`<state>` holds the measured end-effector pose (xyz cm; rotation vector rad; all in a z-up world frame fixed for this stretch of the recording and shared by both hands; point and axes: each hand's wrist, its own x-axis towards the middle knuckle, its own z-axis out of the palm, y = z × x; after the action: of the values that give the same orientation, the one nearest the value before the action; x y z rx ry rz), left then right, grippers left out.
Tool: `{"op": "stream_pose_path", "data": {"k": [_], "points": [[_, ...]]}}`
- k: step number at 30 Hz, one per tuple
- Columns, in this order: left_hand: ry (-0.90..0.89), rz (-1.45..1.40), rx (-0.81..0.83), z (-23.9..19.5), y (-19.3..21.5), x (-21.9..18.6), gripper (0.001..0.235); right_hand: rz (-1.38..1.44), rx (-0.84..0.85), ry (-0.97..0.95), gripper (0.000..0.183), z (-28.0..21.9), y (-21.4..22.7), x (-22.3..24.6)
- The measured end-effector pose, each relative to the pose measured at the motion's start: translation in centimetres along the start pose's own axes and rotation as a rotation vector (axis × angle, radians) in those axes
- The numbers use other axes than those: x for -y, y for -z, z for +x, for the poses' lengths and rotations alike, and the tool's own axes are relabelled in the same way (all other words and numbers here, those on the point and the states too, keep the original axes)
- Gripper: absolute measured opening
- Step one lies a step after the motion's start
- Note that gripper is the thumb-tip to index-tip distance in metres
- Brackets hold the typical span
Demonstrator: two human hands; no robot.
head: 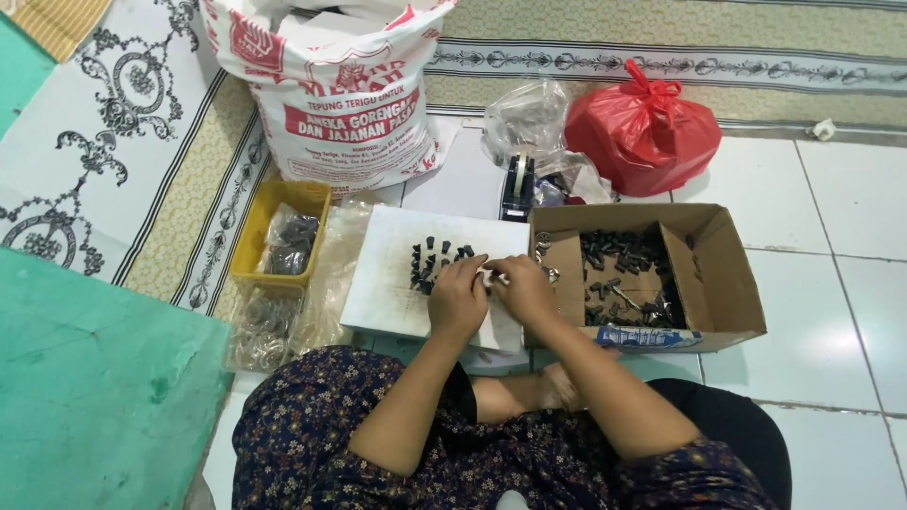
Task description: The person sits on the floor and repeatedly picks up small black plastic parts and metal rings from a cardboard box. They connect the parts by hand and place the assembled units onto a white foam board. The process continues with the person handling the components one at a time.
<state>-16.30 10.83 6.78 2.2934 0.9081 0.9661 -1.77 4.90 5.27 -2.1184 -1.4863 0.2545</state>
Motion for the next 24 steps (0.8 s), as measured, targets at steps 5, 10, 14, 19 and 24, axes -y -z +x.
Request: {"op": "stream_pose_path", "data": {"k": [5,10,14,19,24], "points": [[-0.052,-0.010,0.043,0.8,-1.6,-2.2,0.025,0.036,0.009,-0.199,0.026,-1.4,6.9,-5.8],[-0.146,-0.032,0.176,1.6,-5.5,-6.4,0.020,-0.173,0.072,-0.452,0.024,-4.0,9.5,-16.2],[-0.089,-0.011,0.403,1.8,-12.1,-9.0,0.017,-0.196,0.067,-0.584,0.025,-5.5,8.4,-19.9],[0.023,-0.041,0.583,1.9,-23.4,-7.7,0.015,-0.277,0.099,-0.398,0.026,-4.4,4.7,-21.5],[0.015,0.285,0.677,1.4,-28.2,-5.2,0.011,-0.538,0.126,-0.220,0.022,-3.8,0.6,-24.7]]}}
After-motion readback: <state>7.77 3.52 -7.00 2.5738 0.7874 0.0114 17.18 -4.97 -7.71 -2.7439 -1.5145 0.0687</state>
